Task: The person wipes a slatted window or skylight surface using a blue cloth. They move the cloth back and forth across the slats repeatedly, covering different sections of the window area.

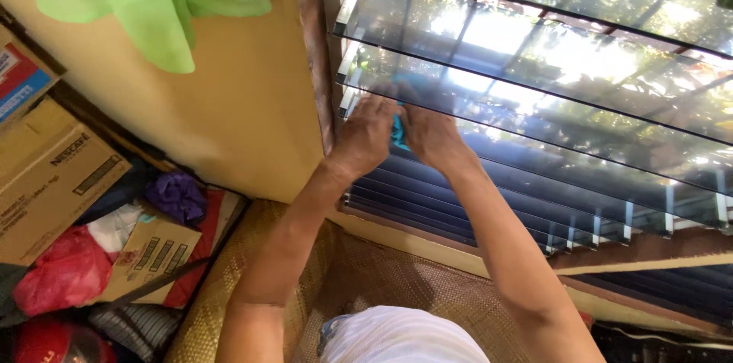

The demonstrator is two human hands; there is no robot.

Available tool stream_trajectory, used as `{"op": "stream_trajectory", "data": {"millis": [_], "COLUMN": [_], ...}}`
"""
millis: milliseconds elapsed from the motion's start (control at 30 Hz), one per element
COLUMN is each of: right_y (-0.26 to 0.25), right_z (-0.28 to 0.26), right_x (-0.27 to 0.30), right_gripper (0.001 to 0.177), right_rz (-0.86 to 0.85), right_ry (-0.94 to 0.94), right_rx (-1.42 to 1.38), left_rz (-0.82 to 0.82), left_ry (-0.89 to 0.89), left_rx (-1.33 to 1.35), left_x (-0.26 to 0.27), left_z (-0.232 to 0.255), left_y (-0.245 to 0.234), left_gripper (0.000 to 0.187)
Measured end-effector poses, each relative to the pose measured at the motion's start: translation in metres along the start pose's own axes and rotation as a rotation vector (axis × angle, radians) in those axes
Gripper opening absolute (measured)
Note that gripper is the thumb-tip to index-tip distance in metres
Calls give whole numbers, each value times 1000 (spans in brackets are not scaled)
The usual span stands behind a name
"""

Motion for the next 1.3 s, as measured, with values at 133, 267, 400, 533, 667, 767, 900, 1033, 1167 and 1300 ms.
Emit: {"op": "stream_trajectory", "data": {"millis": [133,267,400,533,667,767,900,1033,1167,1300], "right_y": [-1,-5,-36,-8,-1,-6,-33,-57,-79,-73], "right_z": [-11,-18,-33,-16,-6,-2,6,29,49,73], "right_x": [-11,-22,-17,-7,1,10,29,56,82,95], "right_gripper": [27,22,13,3,11,14,13,13,12,18], "right_rz": [-1,-2,87,436,556,600,574,552,550,525], "right_ry": [10,39,-8,-57,-116,-133,-120,-90,-90,-25], "right_rx": [15,28,179,139,-37,-26,30,-6,100,110], "left_rz": [-74,-50,-76,-20,35,86,92,78,49,20], "left_ry": [35,64,103,130,116,132,58,58,44,17], "left_rx": [75,-159,-151,-113,-155,-139,-219,-172,-81,-72], "left_x": [5,6,10,-3,-22,-26,-21,-23,-26,-33], "left_z": [-20,-24,-34,9,53,77,72,86,109,136], "left_y": [-9,-11,-3,-27,-43,-44,-23,2,23,43], "left_gripper": [42,35,41,37,50,51,65,63,68,65]}}
Point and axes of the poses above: each hand's wrist, its own x-axis away from the middle knuckle, its own y-axis out of the palm, z = x × y, the point moved 7 cm from there along -x, towards the middle knuckle, and after that the axes turned 12 degrees about x, right-handed, at the moved point
